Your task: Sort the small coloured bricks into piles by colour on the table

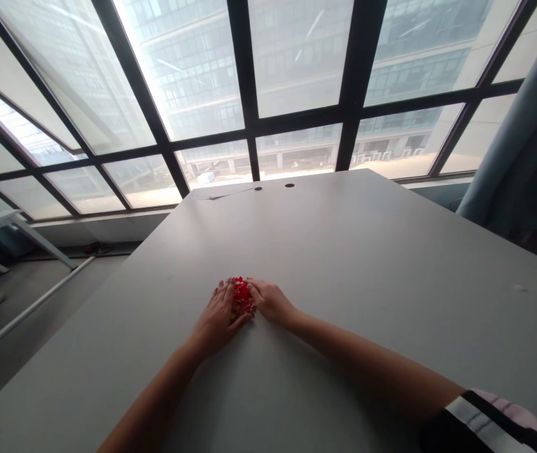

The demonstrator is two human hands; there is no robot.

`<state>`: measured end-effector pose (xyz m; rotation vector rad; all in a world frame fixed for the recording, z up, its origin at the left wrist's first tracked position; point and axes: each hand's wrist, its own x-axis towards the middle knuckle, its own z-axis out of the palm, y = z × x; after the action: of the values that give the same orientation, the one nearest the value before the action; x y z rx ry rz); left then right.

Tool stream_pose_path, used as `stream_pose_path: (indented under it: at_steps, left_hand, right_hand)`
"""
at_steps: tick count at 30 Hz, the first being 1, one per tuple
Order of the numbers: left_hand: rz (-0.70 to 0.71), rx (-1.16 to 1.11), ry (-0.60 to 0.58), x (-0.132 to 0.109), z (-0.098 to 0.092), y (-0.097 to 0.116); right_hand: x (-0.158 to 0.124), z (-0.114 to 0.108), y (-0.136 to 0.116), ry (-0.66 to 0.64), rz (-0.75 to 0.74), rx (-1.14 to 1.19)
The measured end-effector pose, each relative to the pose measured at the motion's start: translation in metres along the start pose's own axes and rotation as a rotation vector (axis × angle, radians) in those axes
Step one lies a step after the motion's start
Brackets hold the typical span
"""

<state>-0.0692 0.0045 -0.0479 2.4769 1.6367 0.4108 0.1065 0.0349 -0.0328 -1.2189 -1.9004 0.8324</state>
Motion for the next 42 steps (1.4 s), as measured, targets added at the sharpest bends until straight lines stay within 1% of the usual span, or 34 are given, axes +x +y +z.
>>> stream_pose_path:
  at_steps: [3, 5, 7, 11, 13, 15, 17, 20, 22, 24, 27, 30, 33, 36, 39, 42]
  left_hand:
    - [0.058, -0.045, -0.006, 0.003, -0.008, -0.004]
    - [0.074, -0.07, 0.001, 0.01, -0.012, -0.008]
    - [0.066, -0.123, -0.01, 0.02, -0.012, -0.011]
    - [0.061, -0.19, -0.045, 0.039, -0.009, -0.011]
    - [0.085, -0.2, -0.052, 0.039, -0.01, -0.01]
    - [0.097, -0.215, -0.049, 0.034, -0.015, -0.009]
    - [0.105, -0.234, -0.031, 0.025, -0.019, -0.009]
    - [0.092, -0.214, 0.016, 0.005, -0.02, -0.009]
    - [0.045, -0.135, 0.05, -0.013, -0.012, -0.007]
    - [-0.021, -0.017, 0.096, -0.03, -0.001, -0.002]
    - [-0.065, 0.115, 0.176, -0.042, 0.014, 0.005]
    - [-0.046, 0.141, 0.181, -0.037, 0.018, 0.009]
    - [-0.007, 0.126, 0.161, -0.03, 0.012, 0.011]
    - [-0.049, 0.147, 0.186, -0.031, 0.005, 0.01]
    - [-0.098, 0.17, 0.195, -0.029, -0.001, 0.004]
    - [-0.085, 0.152, 0.143, -0.015, -0.01, -0.007]
  right_hand:
    - [-0.009, 0.002, 0.002, 0.173, 0.116, 0.083]
    - [-0.01, 0.01, 0.002, 0.276, 0.176, 0.137]
    - [-0.005, 0.022, 0.0, 0.346, 0.218, 0.189]
    - [0.005, 0.043, -0.003, 0.404, 0.265, 0.281]
    - [0.007, 0.046, -0.001, 0.421, 0.283, 0.301]
    - [0.009, 0.044, 0.0, 0.429, 0.302, 0.293]
    - [0.012, 0.042, -0.001, 0.4, 0.299, 0.265]
    - [0.018, 0.037, -0.007, 0.291, 0.238, 0.208]
    - [0.022, 0.033, -0.011, 0.23, 0.18, 0.156]
    - [0.023, 0.026, -0.011, 0.182, 0.115, 0.091]
    - [0.02, 0.016, -0.007, 0.06, -0.011, -0.006]
    - [0.018, 0.01, -0.003, -0.069, -0.128, -0.074]
    - [0.024, 0.006, -0.001, -0.093, -0.184, -0.131]
    - [0.038, 0.006, 0.002, -0.135, -0.237, -0.177]
    - [0.047, 0.006, 0.006, -0.226, -0.316, -0.197]
    - [0.045, 0.002, 0.01, -0.244, -0.353, -0.209]
